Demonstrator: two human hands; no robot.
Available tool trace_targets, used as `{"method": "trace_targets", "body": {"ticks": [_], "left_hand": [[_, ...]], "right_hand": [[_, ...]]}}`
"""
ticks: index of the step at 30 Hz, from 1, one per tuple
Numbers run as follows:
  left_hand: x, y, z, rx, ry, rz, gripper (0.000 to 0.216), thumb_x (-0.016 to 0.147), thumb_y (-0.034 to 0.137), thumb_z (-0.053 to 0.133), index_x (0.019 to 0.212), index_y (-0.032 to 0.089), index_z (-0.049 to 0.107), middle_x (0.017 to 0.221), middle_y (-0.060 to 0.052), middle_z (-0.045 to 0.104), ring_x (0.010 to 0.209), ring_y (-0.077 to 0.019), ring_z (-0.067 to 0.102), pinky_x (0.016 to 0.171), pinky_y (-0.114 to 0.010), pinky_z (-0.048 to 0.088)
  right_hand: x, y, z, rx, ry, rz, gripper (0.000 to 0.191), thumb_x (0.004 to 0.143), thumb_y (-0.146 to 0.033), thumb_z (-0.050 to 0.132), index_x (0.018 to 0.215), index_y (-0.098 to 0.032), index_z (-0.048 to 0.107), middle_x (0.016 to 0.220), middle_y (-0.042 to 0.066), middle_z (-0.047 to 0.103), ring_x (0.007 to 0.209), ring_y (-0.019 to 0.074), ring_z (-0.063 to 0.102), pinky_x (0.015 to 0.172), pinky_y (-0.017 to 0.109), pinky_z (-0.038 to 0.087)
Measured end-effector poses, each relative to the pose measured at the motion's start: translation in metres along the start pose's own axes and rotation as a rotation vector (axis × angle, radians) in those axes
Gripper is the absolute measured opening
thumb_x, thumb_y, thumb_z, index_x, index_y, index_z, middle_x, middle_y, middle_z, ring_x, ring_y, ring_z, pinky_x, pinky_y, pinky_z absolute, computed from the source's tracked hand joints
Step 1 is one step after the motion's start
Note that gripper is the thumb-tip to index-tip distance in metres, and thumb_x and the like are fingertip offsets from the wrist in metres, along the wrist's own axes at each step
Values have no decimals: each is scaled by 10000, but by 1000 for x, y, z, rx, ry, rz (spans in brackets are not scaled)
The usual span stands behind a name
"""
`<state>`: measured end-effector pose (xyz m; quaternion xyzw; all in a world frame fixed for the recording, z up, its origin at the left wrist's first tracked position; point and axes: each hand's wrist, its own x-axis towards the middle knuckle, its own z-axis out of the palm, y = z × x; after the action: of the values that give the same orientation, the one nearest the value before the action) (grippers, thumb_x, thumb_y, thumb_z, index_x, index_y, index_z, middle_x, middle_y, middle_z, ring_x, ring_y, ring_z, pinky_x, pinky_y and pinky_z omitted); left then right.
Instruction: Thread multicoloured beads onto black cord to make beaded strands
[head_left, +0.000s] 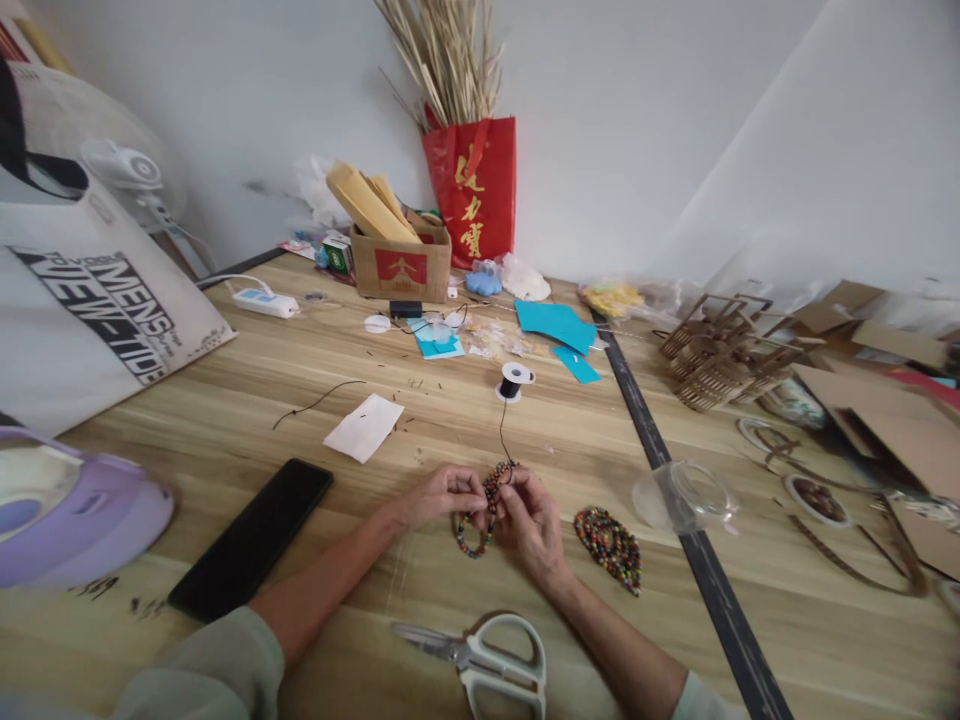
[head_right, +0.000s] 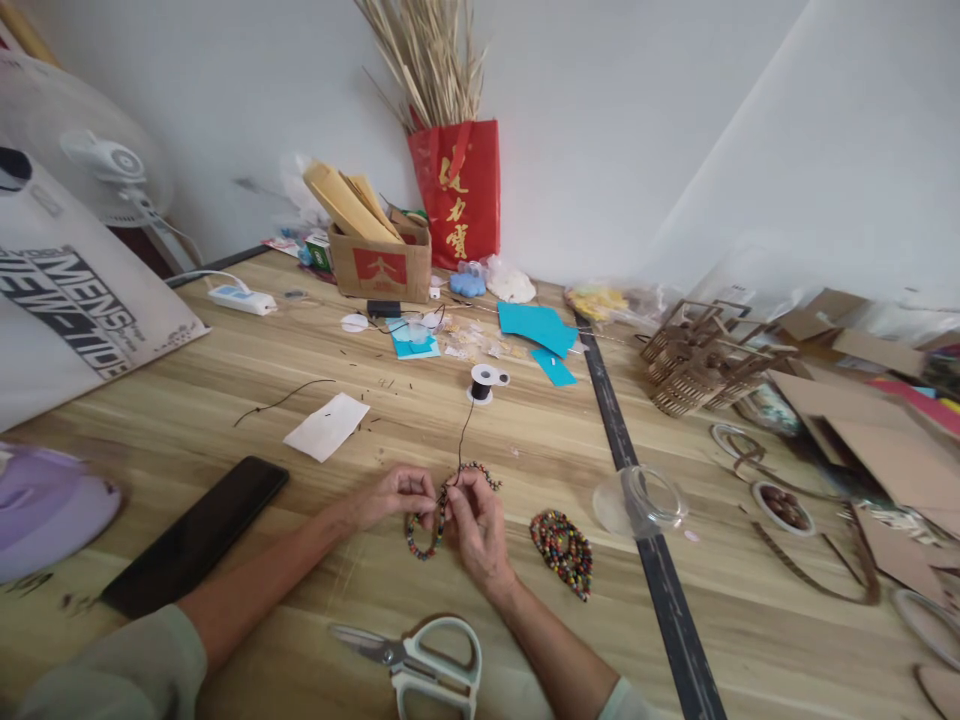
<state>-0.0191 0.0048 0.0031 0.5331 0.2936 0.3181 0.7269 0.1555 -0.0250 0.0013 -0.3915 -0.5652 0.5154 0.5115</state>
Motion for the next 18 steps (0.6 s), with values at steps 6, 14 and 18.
{"method": "trace_targets", "body": {"ticks": [6,14,18], "left_hand": [[2,-2,-1,-13,19,0,295,744,386,737,824,117,643,695,-34,695,610,-119,632,632,-227,483],[2,-4,-3,-12,32,28,282,748,386,722,762,123,622,659,-15,658,620,-117,597,643,-230,448],[3,-4,-4,-51,90,88,253,742,357,719,738,122,625,655,2,629,634,-111,564,662,-229,423]], "right_hand": [[2,-1,4,66,31,21,311,861,-500,584,861,-200,506,581,-43,500,461,90,416,415,193,343],[1,4,5,106,-16,57,303,859,-478,598,918,-187,541,596,-35,532,464,84,449,401,179,376],[1,4,6,138,-27,78,322,824,-473,641,951,-185,573,655,-10,563,519,99,500,408,179,414]]}}
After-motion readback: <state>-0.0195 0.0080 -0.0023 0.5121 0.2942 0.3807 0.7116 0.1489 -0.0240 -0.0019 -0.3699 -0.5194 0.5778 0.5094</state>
